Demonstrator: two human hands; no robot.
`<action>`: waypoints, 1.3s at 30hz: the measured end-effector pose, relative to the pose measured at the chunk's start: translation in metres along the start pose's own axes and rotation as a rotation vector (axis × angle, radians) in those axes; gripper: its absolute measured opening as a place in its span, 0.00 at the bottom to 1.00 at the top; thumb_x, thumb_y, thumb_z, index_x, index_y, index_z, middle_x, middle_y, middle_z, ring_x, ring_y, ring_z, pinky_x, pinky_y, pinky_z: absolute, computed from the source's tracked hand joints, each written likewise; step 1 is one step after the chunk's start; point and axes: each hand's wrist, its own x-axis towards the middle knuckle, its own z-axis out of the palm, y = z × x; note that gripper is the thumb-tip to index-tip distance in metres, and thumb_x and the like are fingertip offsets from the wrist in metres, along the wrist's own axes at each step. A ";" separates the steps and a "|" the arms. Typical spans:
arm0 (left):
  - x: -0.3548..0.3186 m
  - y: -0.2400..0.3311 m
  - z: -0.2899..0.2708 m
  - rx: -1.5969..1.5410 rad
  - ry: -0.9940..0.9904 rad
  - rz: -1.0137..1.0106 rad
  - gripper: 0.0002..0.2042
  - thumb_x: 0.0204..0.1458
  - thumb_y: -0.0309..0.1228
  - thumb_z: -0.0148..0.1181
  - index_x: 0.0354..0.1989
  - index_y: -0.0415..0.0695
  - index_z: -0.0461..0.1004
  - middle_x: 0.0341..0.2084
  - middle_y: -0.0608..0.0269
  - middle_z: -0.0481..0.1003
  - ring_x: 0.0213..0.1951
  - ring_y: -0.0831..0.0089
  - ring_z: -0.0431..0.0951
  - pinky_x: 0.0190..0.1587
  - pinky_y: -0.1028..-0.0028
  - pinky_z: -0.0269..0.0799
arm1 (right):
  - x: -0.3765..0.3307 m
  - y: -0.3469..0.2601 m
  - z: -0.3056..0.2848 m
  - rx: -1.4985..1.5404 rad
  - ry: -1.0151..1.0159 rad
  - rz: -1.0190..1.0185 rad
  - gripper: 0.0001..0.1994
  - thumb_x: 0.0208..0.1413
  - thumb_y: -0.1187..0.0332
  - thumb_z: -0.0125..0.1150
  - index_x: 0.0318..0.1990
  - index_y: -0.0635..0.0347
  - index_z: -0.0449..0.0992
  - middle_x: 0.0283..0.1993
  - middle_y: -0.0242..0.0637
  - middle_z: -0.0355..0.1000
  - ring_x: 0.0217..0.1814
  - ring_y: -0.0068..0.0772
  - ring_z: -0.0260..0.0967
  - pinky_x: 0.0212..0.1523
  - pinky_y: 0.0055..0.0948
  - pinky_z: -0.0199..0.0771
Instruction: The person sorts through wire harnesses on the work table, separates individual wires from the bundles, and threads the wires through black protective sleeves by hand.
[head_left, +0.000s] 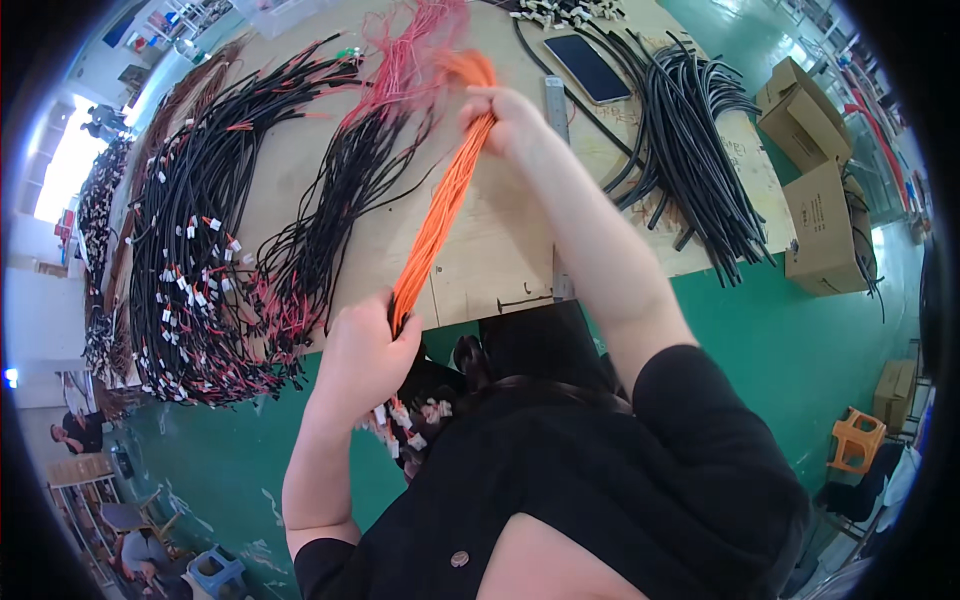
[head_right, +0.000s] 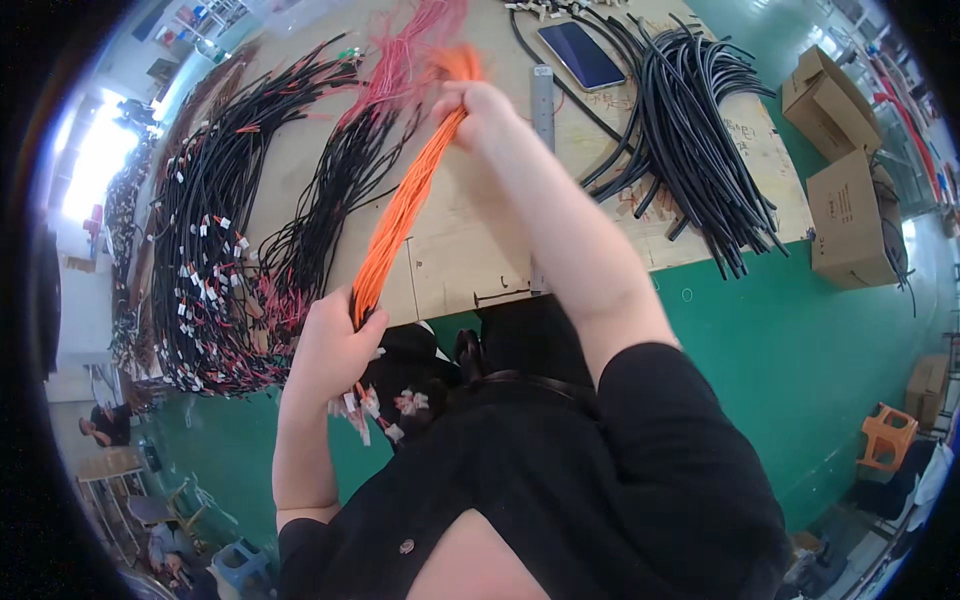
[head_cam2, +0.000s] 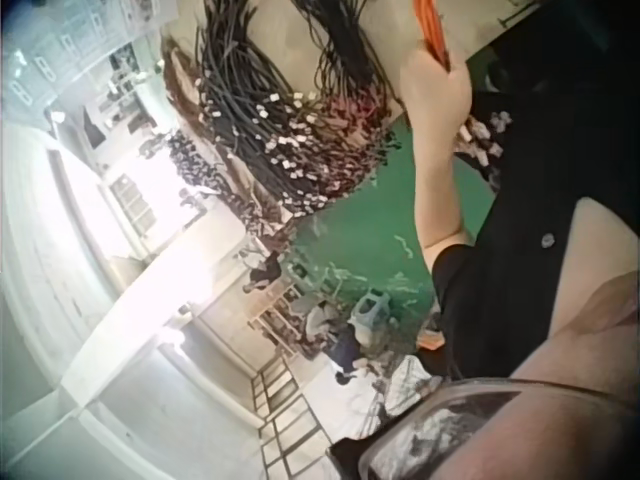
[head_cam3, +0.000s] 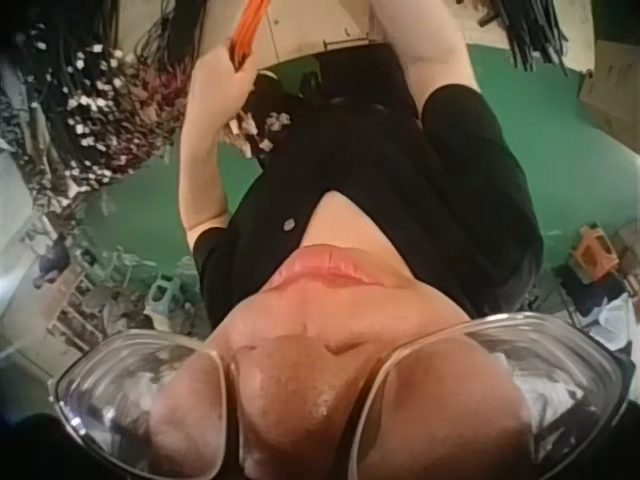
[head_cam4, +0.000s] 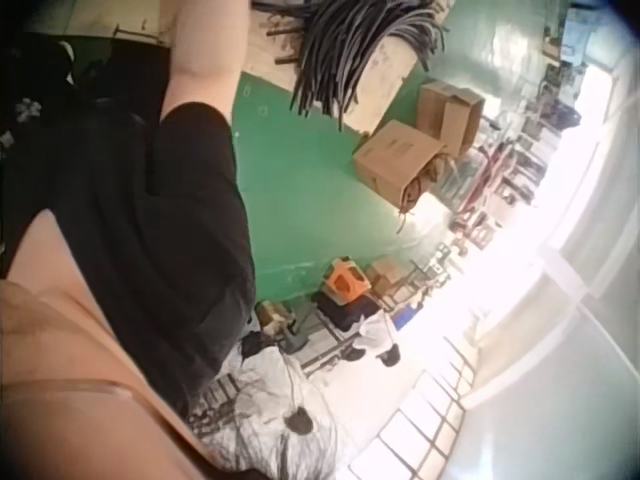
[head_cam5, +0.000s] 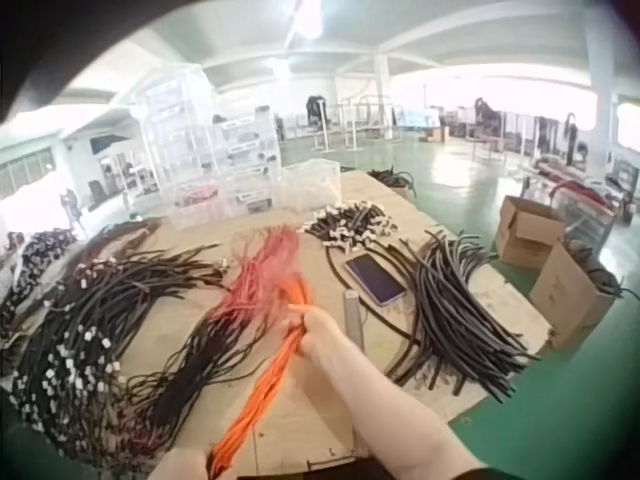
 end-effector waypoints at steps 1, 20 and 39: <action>-0.002 -0.008 -0.001 -0.017 0.002 0.027 0.11 0.42 0.28 0.52 0.28 0.30 0.66 0.14 0.52 0.67 0.18 0.70 0.68 0.25 0.71 0.63 | 0.013 -0.008 0.001 -0.085 0.086 -0.082 0.07 0.49 0.76 0.47 0.25 0.58 0.55 0.12 0.25 0.49 0.10 0.20 0.49 0.17 0.26 0.64; 0.053 -0.002 0.016 0.187 -0.018 -0.071 0.15 0.44 0.37 0.51 0.31 0.34 0.67 0.26 0.44 0.70 0.34 0.51 0.70 0.38 0.61 0.65 | 0.071 -0.060 0.027 -1.103 0.114 -0.700 0.04 0.45 0.73 0.56 0.23 0.64 0.69 0.18 0.34 0.64 0.20 0.27 0.64 0.21 0.26 0.66; 0.110 -0.098 0.003 0.506 0.317 0.043 0.26 0.45 0.33 0.52 0.50 0.30 0.54 0.40 0.39 0.65 0.43 0.47 0.65 0.44 0.61 0.61 | -0.078 0.077 -0.051 -2.479 -0.580 -1.006 0.25 0.47 0.51 0.49 0.48 0.60 0.64 0.52 0.46 0.57 0.58 0.44 0.50 0.57 0.47 0.44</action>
